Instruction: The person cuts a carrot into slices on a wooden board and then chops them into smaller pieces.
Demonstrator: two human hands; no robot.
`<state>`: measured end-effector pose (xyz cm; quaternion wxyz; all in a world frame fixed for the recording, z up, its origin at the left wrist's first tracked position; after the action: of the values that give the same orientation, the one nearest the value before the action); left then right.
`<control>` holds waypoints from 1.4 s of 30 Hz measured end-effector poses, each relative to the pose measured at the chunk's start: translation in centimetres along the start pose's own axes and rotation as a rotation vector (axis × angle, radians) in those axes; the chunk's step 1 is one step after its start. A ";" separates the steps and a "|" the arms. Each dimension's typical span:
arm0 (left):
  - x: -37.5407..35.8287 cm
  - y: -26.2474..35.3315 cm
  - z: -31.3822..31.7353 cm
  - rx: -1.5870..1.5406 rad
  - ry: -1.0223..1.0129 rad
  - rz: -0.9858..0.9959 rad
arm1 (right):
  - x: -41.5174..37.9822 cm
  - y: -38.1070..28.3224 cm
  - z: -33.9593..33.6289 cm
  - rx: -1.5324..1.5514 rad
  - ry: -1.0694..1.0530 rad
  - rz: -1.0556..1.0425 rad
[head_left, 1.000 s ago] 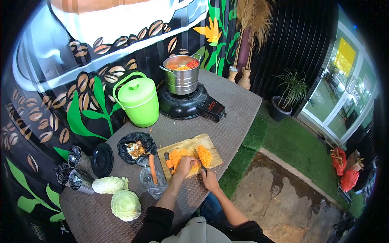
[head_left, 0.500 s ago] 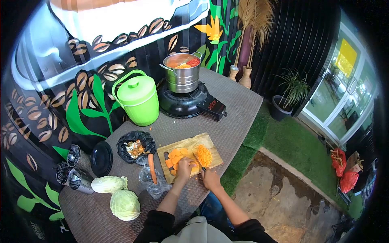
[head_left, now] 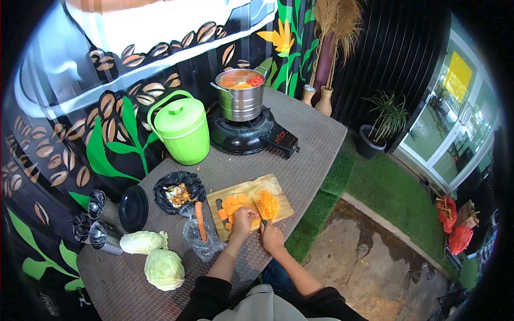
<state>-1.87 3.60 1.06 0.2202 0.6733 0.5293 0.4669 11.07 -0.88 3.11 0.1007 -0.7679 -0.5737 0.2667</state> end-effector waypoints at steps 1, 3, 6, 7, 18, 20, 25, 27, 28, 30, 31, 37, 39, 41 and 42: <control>0.0 -0.2 0.0 -0.009 -0.008 0.014 | 0.1 0.0 0.3 0.015 0.015 0.004; -0.3 -0.3 0.0 0.045 -0.018 0.061 | 1.2 0.2 0.0 0.029 0.011 -0.012; -0.2 -0.4 0.2 0.127 -0.010 0.169 | 1.5 -0.3 -1.9 -0.014 -0.110 -0.063; -0.3 -0.4 0.2 0.156 0.010 0.215 | 1.3 -0.2 -1.5 -0.014 -0.111 -0.065; 0.0 -0.5 0.1 0.034 -0.035 -0.031 | 1.7 0.3 -0.6 -0.007 -0.091 -0.054; -0.3 0.3 -0.6 0.058 -0.044 -0.026 | 1.2 0.3 0.1 -0.010 -0.077 -0.044; -0.7 0.4 -0.1 0.292 -0.064 0.095 | -0.6 -0.6 0.7 0.049 0.000 0.053; -0.6 -0.6 -0.2 0.238 -0.062 0.061 | 0.1 -0.9 0.0 0.060 0.005 0.035; -0.3 -0.8 -0.2 0.182 -0.062 0.036 | 0.7 -0.7 -0.3 0.060 0.003 0.037; 0.1 -0.8 -0.2 0.219 -0.064 0.002 | 1.7 -0.6 -1.1 0.027 -0.104 -0.046; 0.3 -0.9 -0.3 0.256 -0.064 -0.033 | 1.5 -0.7 -1.2 0.027 -0.103 -0.049; -0.3 -0.5 -0.2 0.271 -0.134 -0.048 | -1.1 -0.8 0.9 0.058 0.025 0.059; -0.4 -0.5 -0.2 0.280 -0.117 -0.015 | -1.1 -0.7 1.1 0.062 0.015 0.070; -0.8 -0.6 -0.3 0.291 -0.105 0.021 | -0.3 -0.2 0.7 0.062 -0.005 0.055; -0.9 -0.7 -0.4 0.293 -0.097 0.072 | 0.0 -0.1 0.4 0.061 -0.010 0.000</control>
<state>-2.52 2.97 0.35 0.1278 0.7384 0.5562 0.3592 10.80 -0.89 2.84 0.1212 -0.7631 -0.5658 0.2879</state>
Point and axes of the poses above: each hand's wrist, its own x-axis towards the middle knuckle, its own z-axis out of the palm, y = z × x, the point moved 2 cm from there along x, towards the middle knuckle, and after that the axes turned 14 degrees about z, right-handed, at the moved point
